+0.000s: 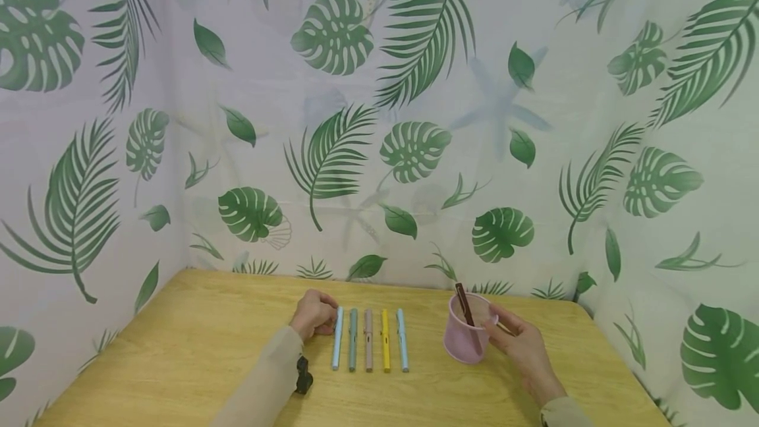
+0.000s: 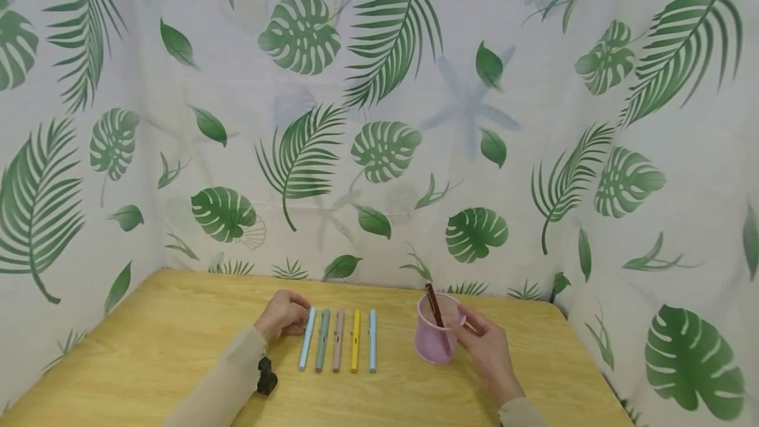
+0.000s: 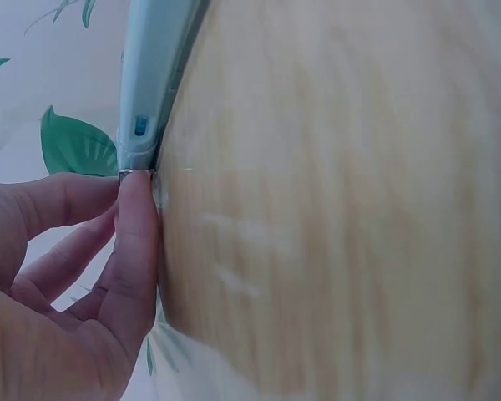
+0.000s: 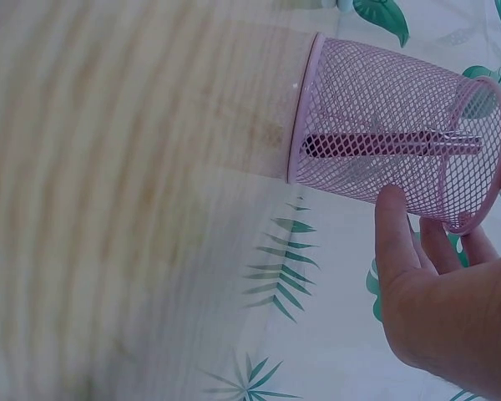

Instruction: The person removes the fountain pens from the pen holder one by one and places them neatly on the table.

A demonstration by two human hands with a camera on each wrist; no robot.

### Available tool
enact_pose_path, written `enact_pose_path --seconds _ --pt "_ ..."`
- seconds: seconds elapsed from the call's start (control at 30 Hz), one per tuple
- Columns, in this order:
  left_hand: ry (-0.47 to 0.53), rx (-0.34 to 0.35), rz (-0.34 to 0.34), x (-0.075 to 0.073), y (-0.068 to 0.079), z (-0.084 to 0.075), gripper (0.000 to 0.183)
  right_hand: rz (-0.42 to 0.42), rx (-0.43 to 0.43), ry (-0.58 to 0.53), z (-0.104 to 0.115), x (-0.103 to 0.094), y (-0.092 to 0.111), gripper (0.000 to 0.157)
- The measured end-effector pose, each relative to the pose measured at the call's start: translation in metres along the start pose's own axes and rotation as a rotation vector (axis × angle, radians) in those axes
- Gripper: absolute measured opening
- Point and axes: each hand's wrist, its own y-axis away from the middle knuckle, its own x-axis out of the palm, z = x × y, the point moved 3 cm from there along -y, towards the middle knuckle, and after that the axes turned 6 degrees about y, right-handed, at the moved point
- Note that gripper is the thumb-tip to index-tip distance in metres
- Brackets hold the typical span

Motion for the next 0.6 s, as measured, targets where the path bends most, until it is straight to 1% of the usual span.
enact_pose_path --seconds 0.17,0.37,0.43,0.53,0.6 --pt "0.007 -0.002 0.015 -0.0014 -0.0013 0.0014 0.026 -0.004 0.001 0.002 0.0007 0.0003 0.0014 0.065" --pt "0.106 0.008 0.075 -0.0054 -0.0043 0.0035 0.03 0.0 0.004 0.011 0.0014 0.0004 0.0024 0.065" --pt "0.109 0.021 0.072 -0.0068 -0.0051 0.0039 0.029 0.006 0.01 0.01 0.0017 0.0003 0.0026 0.064" --pt "0.088 0.04 0.045 -0.0077 -0.006 0.0034 0.029 0.013 0.019 0.011 0.0018 0.0001 0.0026 0.062" --pt "0.093 0.048 0.028 -0.0068 -0.0065 0.002 0.028 0.013 0.019 0.012 0.0019 0.0001 0.0026 0.062"
